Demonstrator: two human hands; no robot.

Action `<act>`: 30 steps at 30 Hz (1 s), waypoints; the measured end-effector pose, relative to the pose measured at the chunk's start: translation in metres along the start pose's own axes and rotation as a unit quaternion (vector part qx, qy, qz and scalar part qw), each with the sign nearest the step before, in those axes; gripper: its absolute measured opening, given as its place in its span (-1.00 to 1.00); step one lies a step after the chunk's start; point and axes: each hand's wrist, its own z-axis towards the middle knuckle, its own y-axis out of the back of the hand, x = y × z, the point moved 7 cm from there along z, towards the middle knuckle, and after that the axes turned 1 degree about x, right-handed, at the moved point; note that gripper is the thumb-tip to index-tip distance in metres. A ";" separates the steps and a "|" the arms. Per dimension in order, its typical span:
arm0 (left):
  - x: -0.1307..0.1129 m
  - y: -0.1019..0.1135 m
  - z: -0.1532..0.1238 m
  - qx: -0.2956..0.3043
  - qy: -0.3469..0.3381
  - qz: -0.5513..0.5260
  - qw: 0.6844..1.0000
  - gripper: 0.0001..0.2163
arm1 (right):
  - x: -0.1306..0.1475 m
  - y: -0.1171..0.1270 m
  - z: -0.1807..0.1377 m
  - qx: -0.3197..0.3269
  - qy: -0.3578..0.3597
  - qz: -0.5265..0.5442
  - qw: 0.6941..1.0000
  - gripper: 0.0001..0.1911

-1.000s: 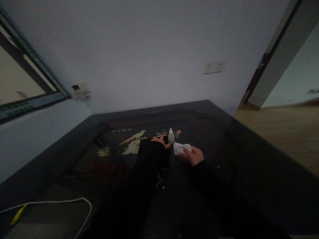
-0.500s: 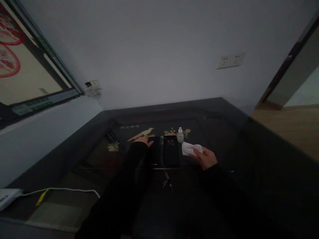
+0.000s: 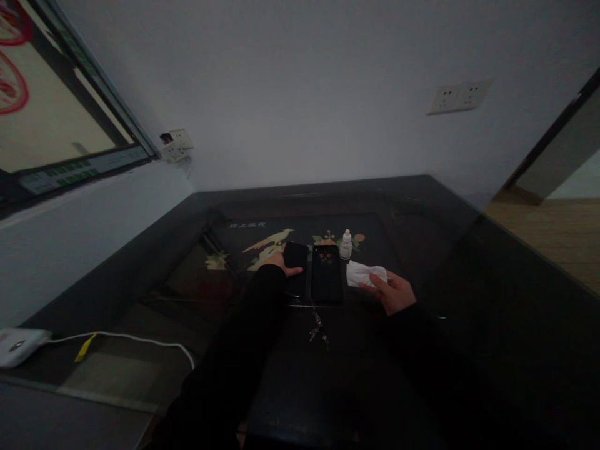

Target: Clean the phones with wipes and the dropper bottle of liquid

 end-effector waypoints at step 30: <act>-0.063 -0.033 -0.126 0.403 -0.097 -0.786 0.458 -0.47 | 0.032 -0.016 -0.024 0.006 0.150 -0.259 0.954 -0.79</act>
